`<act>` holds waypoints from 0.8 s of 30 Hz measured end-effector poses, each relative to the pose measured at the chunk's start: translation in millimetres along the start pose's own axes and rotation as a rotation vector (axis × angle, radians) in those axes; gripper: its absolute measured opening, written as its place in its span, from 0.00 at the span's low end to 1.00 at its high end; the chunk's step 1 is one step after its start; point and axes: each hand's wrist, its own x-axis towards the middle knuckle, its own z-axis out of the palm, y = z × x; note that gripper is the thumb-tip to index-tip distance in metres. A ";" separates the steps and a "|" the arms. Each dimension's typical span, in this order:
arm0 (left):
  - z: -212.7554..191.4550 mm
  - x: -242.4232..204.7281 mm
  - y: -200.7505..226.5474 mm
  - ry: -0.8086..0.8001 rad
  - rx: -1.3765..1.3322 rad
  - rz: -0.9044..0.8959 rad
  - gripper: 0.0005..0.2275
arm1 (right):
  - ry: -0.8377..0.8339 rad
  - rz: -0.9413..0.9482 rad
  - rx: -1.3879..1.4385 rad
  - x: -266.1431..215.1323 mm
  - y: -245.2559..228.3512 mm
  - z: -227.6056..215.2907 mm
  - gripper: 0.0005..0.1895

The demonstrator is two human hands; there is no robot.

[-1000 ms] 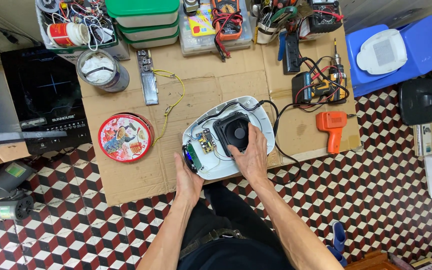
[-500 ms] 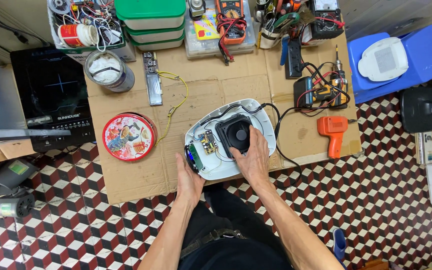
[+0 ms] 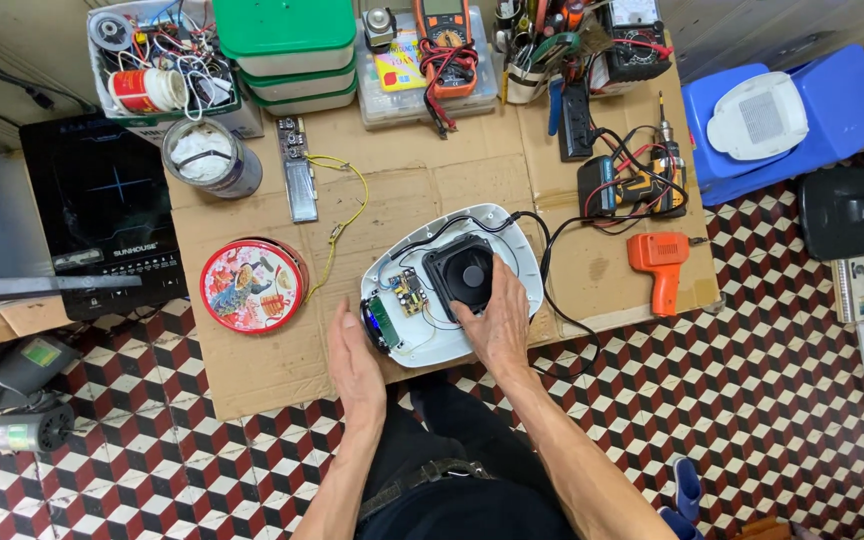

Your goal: Replacing the internal heating and fan assembly of an air fryer on a workbench.

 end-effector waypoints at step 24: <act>75.2 26.1 33.4 -0.593 0.807 0.669 0.48 | 0.066 -0.058 0.073 -2.8 4.3 -2.5 0.54</act>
